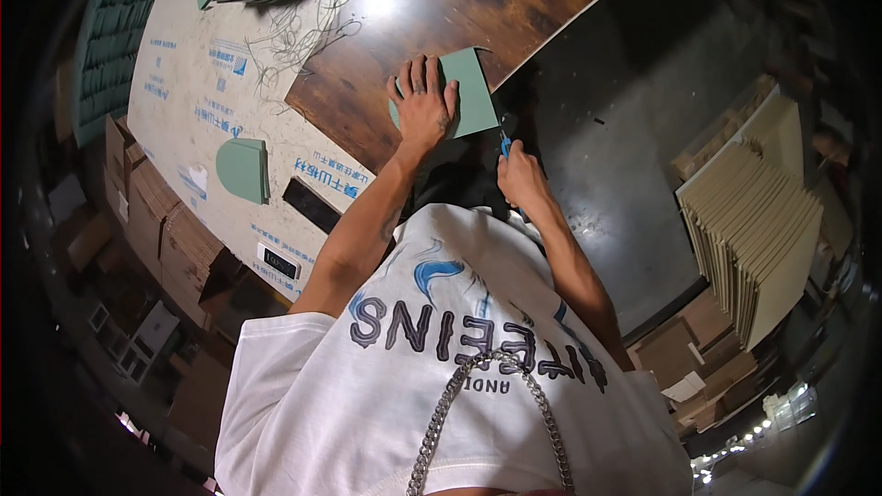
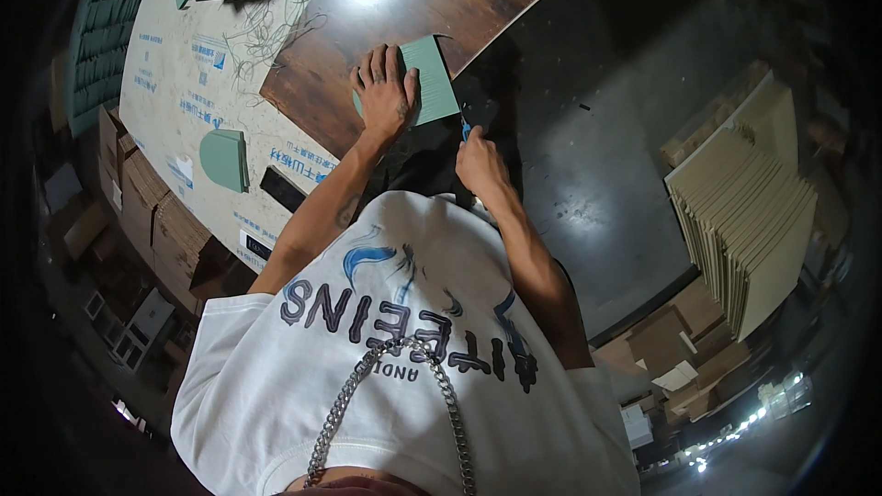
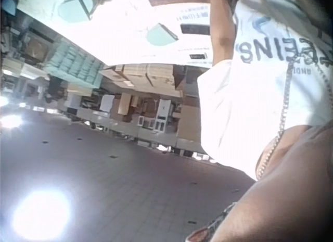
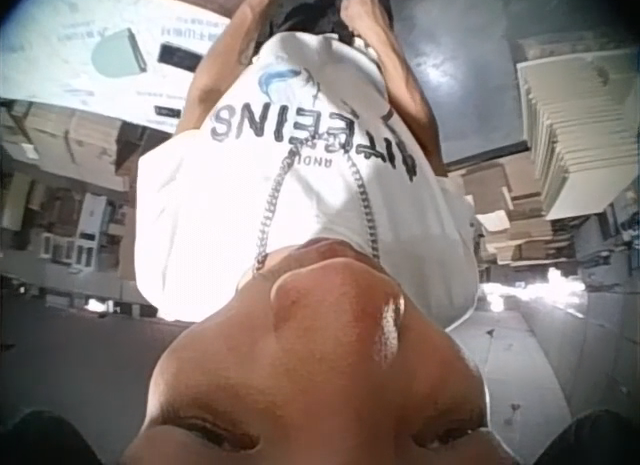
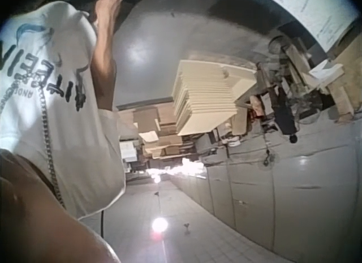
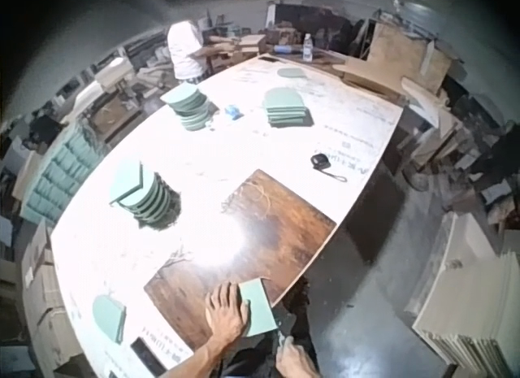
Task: The person uses a utility knife to trim the edges of light green foam pieces on a wooden work surface. They repeatedly pick up a piece, cut along its curved edge, and place the finished piece into a growing stack on the table.
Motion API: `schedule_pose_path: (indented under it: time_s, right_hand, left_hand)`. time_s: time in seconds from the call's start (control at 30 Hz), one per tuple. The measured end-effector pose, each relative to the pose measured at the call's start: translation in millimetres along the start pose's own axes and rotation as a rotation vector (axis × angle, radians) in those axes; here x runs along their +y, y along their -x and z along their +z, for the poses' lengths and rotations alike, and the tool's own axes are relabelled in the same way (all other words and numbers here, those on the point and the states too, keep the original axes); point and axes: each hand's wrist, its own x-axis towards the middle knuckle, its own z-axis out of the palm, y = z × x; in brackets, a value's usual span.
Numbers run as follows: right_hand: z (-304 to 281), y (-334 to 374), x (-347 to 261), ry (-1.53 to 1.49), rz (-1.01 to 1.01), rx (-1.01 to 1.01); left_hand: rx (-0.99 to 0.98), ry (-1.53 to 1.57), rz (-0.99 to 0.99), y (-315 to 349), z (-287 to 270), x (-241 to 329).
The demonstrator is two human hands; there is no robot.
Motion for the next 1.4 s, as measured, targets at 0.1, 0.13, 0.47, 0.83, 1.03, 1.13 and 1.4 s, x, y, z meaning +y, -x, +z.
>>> schedule_pose_path:
  time_s: [0.1,0.13,0.47,0.83,1.03,1.13,1.4]
  right_hand:
    - [10.4,-14.8,11.6,-0.009,-0.084,0.045]
    - [7.2,-15.2,4.5,-0.027,-0.047,0.028]
    - [46.1,-39.3,59.0,-0.899,-0.019,0.206]
    - [8.3,-35.1,-8.3,-1.190,-0.259,0.327]
    - [-51.2,-21.9,-40.4,-0.920,-0.419,0.356]
    - [-53.8,-20.8,-56.8,-0.933,-0.480,0.339]
    - [-44.0,-41.5,-24.0,-1.061,-0.133,0.324]
  left_hand:
    - [0.025,0.005,0.010,0.9,3.3,-0.8]
    - [0.025,-0.005,0.012,0.7,4.0,-1.7]
    - [0.069,-0.026,0.021,-8.2,-0.7,-0.3]
    - [-0.236,0.094,-0.330,-6.2,-32.6,18.7]
    - [-0.815,1.500,-1.181,-21.3,-137.1,10.1]
    - [-0.670,1.600,-0.952,-24.9,-116.3,-22.2]
    - [-0.146,0.660,0.155,-43.4,-118.4,-24.7]
